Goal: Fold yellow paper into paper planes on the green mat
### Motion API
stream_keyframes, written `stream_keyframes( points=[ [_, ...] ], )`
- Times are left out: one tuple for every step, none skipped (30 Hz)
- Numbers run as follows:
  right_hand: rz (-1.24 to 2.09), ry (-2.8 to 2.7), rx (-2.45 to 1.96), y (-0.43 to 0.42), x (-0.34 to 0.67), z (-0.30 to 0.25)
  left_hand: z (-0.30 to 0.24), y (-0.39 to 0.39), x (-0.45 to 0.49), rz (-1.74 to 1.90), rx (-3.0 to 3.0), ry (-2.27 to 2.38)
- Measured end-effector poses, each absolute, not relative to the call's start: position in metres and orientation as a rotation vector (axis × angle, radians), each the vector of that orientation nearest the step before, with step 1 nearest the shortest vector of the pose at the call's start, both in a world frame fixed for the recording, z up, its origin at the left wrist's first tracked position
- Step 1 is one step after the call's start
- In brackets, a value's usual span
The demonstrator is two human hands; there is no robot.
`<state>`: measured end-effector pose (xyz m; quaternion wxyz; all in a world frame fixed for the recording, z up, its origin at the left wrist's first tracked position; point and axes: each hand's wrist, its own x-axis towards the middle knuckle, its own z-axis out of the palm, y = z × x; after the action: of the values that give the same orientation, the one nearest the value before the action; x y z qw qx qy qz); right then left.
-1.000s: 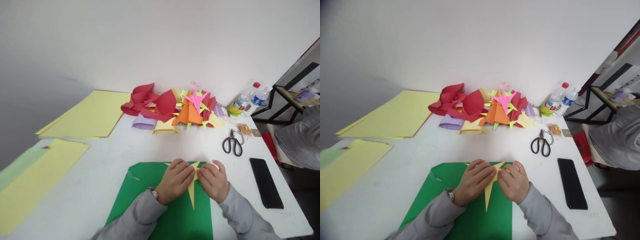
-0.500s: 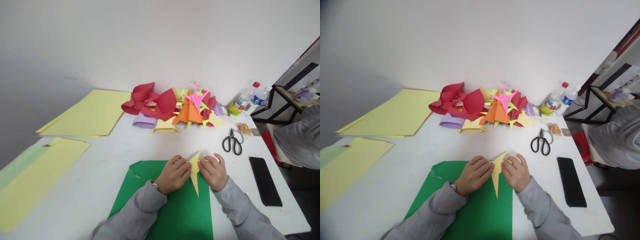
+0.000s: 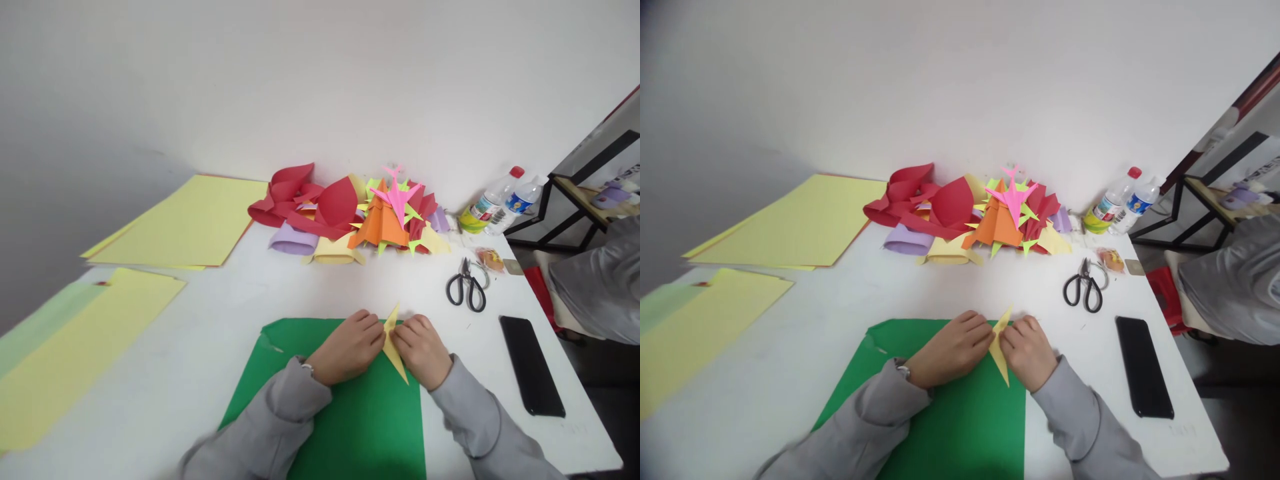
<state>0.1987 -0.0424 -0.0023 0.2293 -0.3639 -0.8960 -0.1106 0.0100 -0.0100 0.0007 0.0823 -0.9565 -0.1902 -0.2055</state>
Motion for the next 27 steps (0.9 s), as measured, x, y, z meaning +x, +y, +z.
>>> stream_keyframes(
  points=[
    [-0.279,-2.476,-1.009,-0.043,0.199,-0.001,0.001,-0.012,0.01,-0.591,-2.88,-0.582],
    [-0.257,-2.486,-1.015,-0.044,0.199,0.0,0.0,-0.014,0.009,-0.582,-2.893,-0.601],
    [-0.231,-2.496,-1.026,-0.045,0.2,0.001,-0.001,-0.017,0.009,-0.587,-2.896,-0.626],
    [-0.195,-2.509,-1.042,-0.046,0.201,0.003,-0.002,-0.019,0.009,-0.602,-2.894,-0.663],
    [-0.152,-2.521,-1.061,-0.047,0.202,0.005,-0.003,-0.022,0.009,-0.618,-2.894,-0.707],
    [-0.104,-2.53,-1.078,-0.048,0.203,0.007,-0.004,-0.024,0.009,-0.635,-2.9,-0.751],
    [-0.056,-2.536,-1.086,-0.049,0.204,0.008,-0.005,-0.025,0.008,-0.65,-2.913,-0.792],
    [-0.015,-2.536,-1.086,-0.049,0.205,0.009,-0.006,-0.027,0.008,-0.656,-2.931,-0.827],
    [0.01,-2.53,-1.076,-0.05,0.205,0.01,-0.007,-0.027,0.008,-0.656,-2.952,-0.854],
    [0.017,-2.52,-1.061,-0.05,0.206,0.01,-0.008,-0.028,0.007,-0.655,-2.97,-0.876],
    [0.018,-2.512,-1.047,-0.05,0.207,0.01,-0.008,-0.028,0.007,-0.652,-2.985,-0.894],
    [0.018,-2.507,-1.04,-0.05,0.208,0.009,-0.008,-0.028,0.007,-0.653,-2.996,-0.914],
    [0.022,-2.502,-1.039,-0.049,0.208,0.008,-0.008,-0.028,0.007,-0.659,-3.01,-0.931],
    [0.037,-2.495,-1.043,-0.049,0.209,0.007,-0.008,-0.028,0.007,-0.673,-3.029,-0.954],
    [0.067,-2.484,-1.052,-0.048,0.209,0.006,-0.007,-0.028,0.007,-0.696,-3.052,-0.994],
    [0.111,-2.463,-1.074,-0.048,0.209,0.005,-0.007,-0.028,0.007,-0.729,-3.079,-1.052],
    [0.155,-2.432,-1.109,-0.047,0.209,0.005,-0.006,-0.027,0.007,-0.779,-3.103,-1.131],
    [0.193,-2.399,-1.16,-0.046,0.208,0.004,-0.005,-0.025,0.007,-0.841,-3.125,-1.229],
    [0.218,-2.373,-1.227,-0.046,0.206,0.004,-0.004,-0.024,0.007,-0.902,-3.15,-1.332],
    [0.226,-2.356,-1.306,-0.045,0.204,0.004,-0.004,-0.022,0.007,-0.961,-3.17,-1.436],
    [0.216,-2.349,-1.389,-0.045,0.201,0.005,-0.003,-0.02,0.008,-1.0,-3.197,-1.528],
    [0.2,-2.351,-1.469,-0.044,0.198,0.006,-0.003,-0.019,0.009,-1.017,-3.219,-1.61],
    [0.183,-2.357,-1.54,-0.044,0.195,0.007,-0.002,-0.018,0.01,-1.019,-3.21,-1.694],
    [0.169,-2.363,-1.598,-0.043,0.193,0.008,-0.002,-0.018,0.011,-1.002,-3.178,-1.771],
    [0.158,-2.366,-1.641,-0.043,0.19,0.009,-0.002,-0.019,0.012,-0.979,-3.117,-1.845],
    [0.15,-2.369,-1.673,-0.043,0.189,0.01,-0.002,-0.019,0.013,-0.952,-3.041,-1.912],
    [0.144,-2.375,-1.695,-0.043,0.188,0.01,-0.001,-0.021,0.015,-0.924,-2.97,-1.967]
  ],
)
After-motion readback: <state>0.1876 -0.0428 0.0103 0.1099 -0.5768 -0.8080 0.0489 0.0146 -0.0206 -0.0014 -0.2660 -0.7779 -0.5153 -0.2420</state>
